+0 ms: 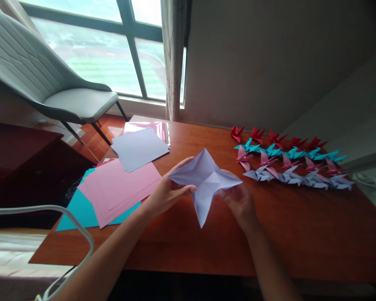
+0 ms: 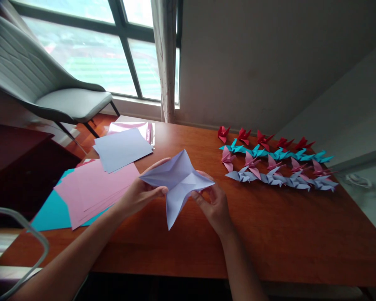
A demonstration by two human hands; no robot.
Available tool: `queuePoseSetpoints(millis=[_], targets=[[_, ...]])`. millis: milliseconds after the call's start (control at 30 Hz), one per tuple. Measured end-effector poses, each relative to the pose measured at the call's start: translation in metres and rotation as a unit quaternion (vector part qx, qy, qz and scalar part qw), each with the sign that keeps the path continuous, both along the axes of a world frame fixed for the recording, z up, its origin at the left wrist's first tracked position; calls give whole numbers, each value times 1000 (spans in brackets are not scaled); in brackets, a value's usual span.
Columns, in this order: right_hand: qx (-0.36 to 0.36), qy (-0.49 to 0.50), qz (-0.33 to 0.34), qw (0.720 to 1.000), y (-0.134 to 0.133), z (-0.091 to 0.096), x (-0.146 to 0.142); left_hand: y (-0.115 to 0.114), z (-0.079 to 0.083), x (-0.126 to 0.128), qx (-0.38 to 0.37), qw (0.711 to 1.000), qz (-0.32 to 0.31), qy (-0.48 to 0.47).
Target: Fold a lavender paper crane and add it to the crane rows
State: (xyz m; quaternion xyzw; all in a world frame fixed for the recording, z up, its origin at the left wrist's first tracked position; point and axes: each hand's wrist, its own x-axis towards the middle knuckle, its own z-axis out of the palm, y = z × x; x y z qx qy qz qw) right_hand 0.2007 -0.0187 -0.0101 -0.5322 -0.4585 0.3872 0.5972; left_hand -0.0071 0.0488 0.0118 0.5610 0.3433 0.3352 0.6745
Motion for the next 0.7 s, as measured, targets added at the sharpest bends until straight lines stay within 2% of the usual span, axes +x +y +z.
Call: queuePoseSetpoints(millis=[133, 267, 500, 700], targets=[[-2, 63, 16, 998, 1, -1, 4, -1, 5, 0, 8, 999, -13, -38], [-11, 93, 32, 995, 2, -11, 14, 0, 3, 0, 13, 999, -20, -42], [-56, 155, -2, 986, 6, -13, 16, 4, -12, 0, 29, 997, -40, -58], [-75, 169, -29, 982, 9, -11, 14, 2, -11, 0, 44, 998, -22, -48]])
